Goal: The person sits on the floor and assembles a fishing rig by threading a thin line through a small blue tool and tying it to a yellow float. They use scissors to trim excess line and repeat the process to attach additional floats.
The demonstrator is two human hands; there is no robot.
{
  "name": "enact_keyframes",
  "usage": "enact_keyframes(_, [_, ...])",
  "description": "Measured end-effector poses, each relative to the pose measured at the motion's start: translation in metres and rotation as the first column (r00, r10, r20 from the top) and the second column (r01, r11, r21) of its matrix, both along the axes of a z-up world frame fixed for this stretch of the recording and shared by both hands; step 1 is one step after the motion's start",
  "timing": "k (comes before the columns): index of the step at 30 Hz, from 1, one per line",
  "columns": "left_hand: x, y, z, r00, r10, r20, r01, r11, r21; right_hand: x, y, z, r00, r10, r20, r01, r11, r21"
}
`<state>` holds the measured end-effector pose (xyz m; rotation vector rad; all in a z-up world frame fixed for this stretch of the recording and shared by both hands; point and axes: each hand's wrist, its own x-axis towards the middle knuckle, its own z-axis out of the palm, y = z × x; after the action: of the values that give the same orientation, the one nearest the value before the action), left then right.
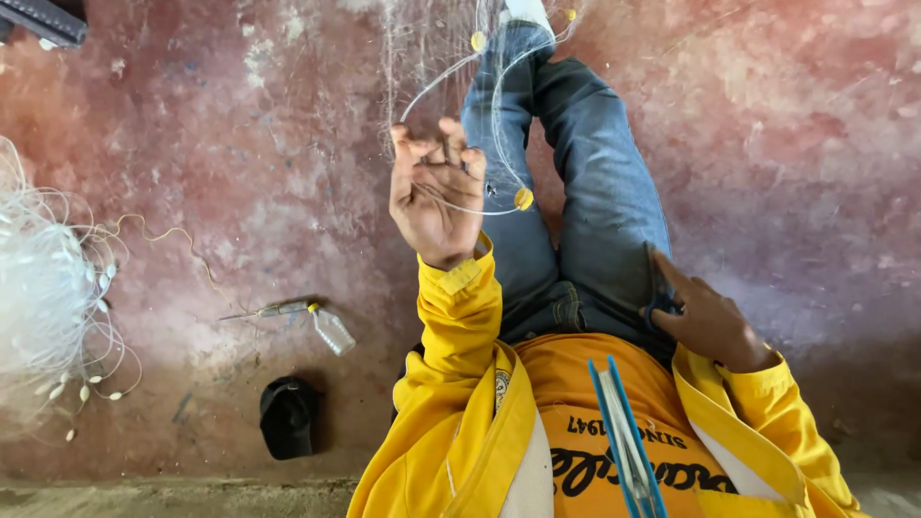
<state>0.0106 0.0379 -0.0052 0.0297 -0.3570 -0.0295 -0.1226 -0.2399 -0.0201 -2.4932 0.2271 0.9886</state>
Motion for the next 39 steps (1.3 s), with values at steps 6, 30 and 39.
enact_keyframes(6, [-0.009,-0.004,0.018,0.982,0.017,-0.186,-0.015,1.000,0.016,0.014,0.010,0.030,0.981,0.088,-0.171,-0.108,0.988,-0.109])
enact_keyframes(30, [-0.014,-0.015,0.014,0.990,-0.026,-0.141,0.028,1.000,0.014,0.009,0.006,-0.002,0.999,-0.022,0.030,0.025,0.995,-0.094])
enact_keyframes(39, [-0.016,-0.022,0.013,0.983,-0.046,-0.175,0.047,0.999,0.000,-0.009,0.002,-0.014,0.917,-0.288,0.276,0.289,0.956,0.037])
